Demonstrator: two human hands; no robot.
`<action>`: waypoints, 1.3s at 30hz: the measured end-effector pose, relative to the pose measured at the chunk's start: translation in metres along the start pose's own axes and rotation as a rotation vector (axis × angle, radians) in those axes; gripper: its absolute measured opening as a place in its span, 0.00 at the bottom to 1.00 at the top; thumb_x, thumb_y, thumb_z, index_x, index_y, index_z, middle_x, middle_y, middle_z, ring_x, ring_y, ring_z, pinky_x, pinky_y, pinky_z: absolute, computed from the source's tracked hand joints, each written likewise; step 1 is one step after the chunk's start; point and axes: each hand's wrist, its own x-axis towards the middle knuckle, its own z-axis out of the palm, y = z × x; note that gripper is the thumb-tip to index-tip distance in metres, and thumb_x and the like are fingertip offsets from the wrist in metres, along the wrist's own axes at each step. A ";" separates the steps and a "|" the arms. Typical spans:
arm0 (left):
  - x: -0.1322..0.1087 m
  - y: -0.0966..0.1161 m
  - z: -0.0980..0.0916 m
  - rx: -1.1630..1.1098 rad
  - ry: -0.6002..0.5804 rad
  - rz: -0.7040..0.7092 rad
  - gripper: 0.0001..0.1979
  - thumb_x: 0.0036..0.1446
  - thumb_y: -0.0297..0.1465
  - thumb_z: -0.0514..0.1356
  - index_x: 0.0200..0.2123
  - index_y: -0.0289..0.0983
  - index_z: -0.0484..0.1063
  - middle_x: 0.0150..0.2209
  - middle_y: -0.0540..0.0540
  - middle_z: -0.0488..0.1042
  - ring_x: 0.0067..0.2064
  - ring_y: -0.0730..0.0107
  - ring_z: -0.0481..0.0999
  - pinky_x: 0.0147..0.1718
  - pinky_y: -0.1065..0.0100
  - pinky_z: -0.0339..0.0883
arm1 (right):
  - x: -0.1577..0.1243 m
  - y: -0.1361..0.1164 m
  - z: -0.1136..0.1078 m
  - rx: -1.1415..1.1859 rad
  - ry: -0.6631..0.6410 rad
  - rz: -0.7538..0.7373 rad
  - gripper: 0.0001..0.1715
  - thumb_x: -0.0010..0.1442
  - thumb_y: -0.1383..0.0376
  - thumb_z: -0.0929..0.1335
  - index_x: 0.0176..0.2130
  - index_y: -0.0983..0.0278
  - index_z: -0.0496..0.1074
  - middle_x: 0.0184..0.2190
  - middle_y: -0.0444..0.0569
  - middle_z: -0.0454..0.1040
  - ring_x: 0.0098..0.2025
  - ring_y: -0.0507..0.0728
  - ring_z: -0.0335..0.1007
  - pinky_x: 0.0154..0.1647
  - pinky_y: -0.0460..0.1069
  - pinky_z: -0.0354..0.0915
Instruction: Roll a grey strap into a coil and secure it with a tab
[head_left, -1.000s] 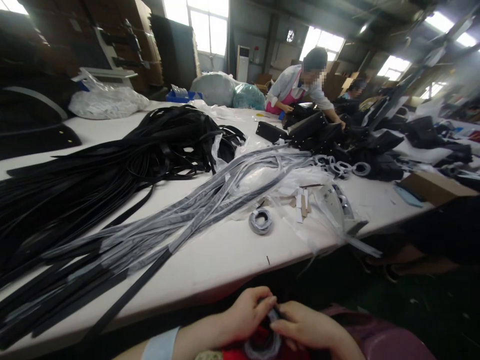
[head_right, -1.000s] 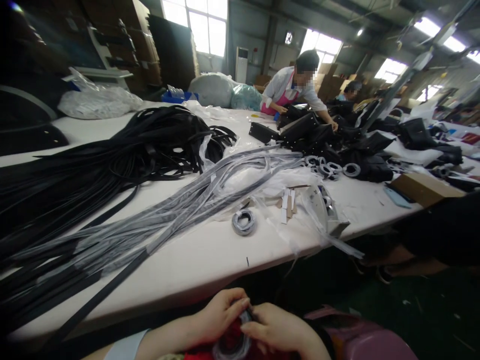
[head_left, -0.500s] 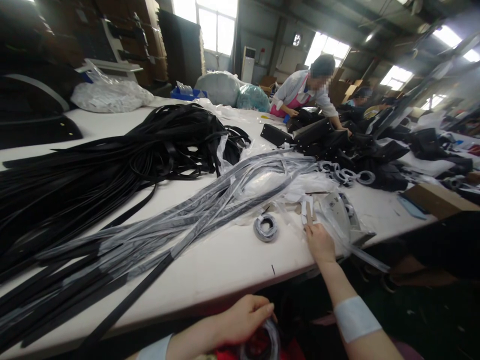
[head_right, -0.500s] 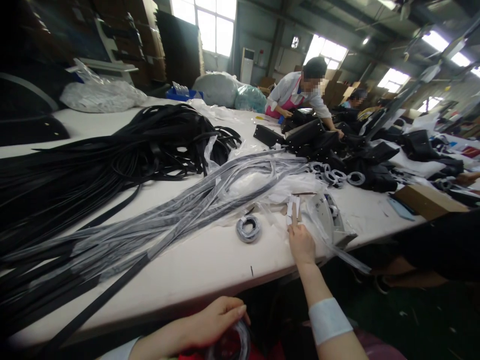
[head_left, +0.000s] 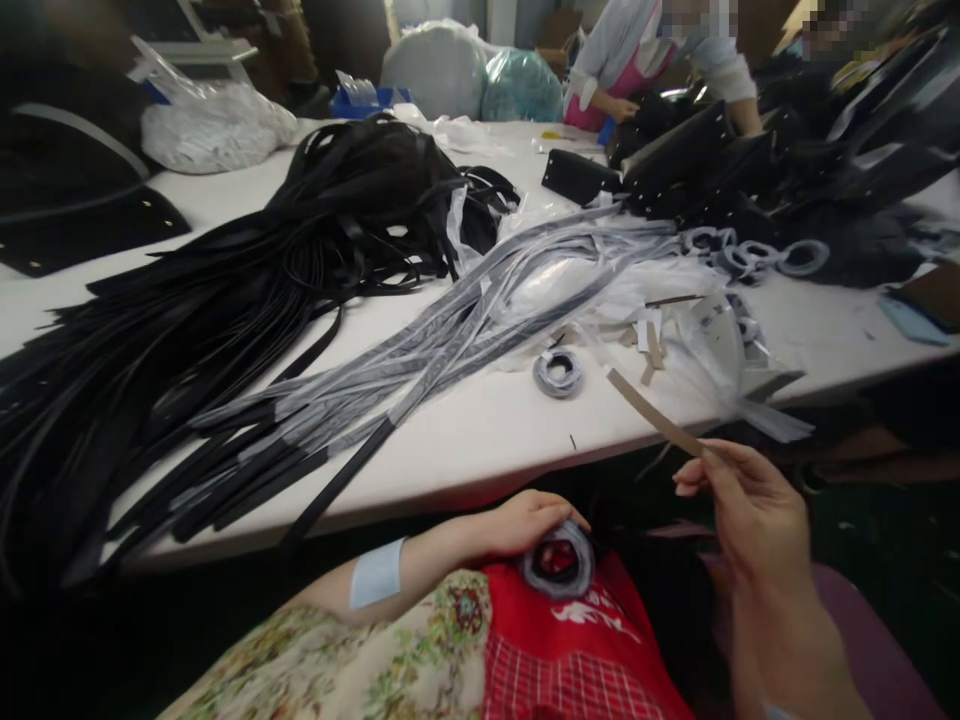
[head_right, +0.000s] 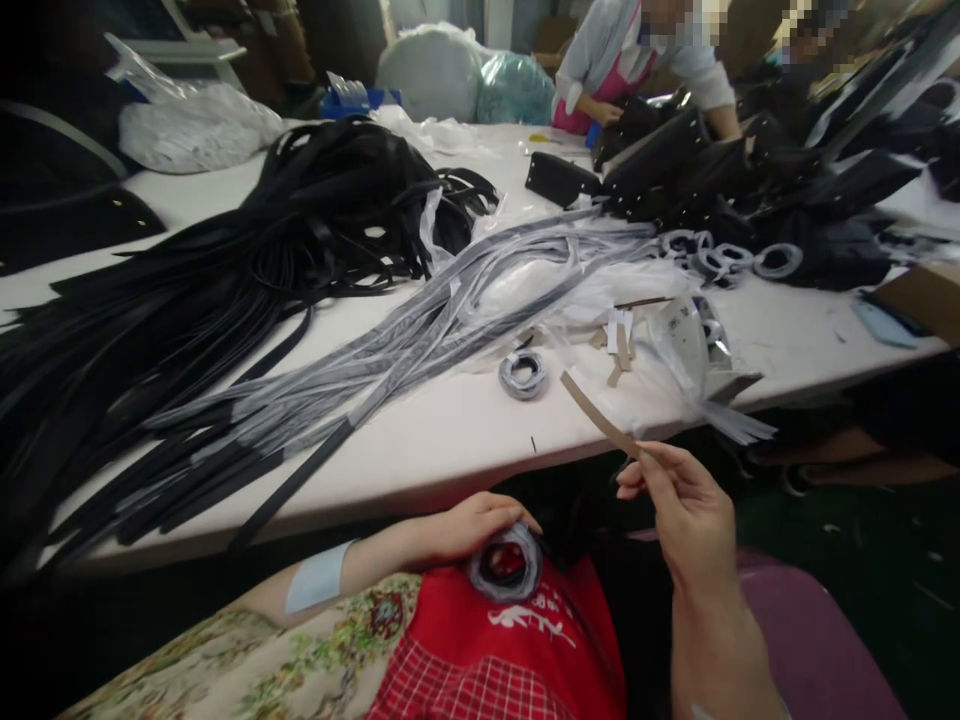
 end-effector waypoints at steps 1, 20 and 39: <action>0.000 -0.001 0.002 -0.017 0.004 0.003 0.22 0.62 0.42 0.51 0.43 0.33 0.78 0.41 0.42 0.80 0.41 0.65 0.76 0.46 0.65 0.69 | -0.011 -0.002 -0.005 -0.009 -0.071 0.031 0.13 0.56 0.59 0.73 0.41 0.62 0.76 0.25 0.44 0.78 0.26 0.52 0.75 0.29 0.45 0.72; -0.002 0.003 0.026 -0.044 0.020 -0.104 0.20 0.61 0.37 0.50 0.41 0.30 0.77 0.22 0.50 0.70 0.18 0.75 0.64 0.18 0.71 0.59 | -0.075 -0.030 -0.039 -0.593 -0.537 -0.491 0.06 0.61 0.65 0.69 0.41 0.57 0.72 0.34 0.43 0.77 0.35 0.52 0.75 0.38 0.46 0.69; -0.001 0.001 0.030 0.156 0.007 -0.077 0.21 0.63 0.39 0.48 0.42 0.31 0.75 0.24 0.49 0.70 0.19 0.74 0.68 0.18 0.72 0.62 | -0.088 -0.034 0.001 -0.630 -0.822 -0.450 0.10 0.60 0.74 0.63 0.35 0.61 0.70 0.30 0.46 0.73 0.34 0.55 0.71 0.37 0.51 0.64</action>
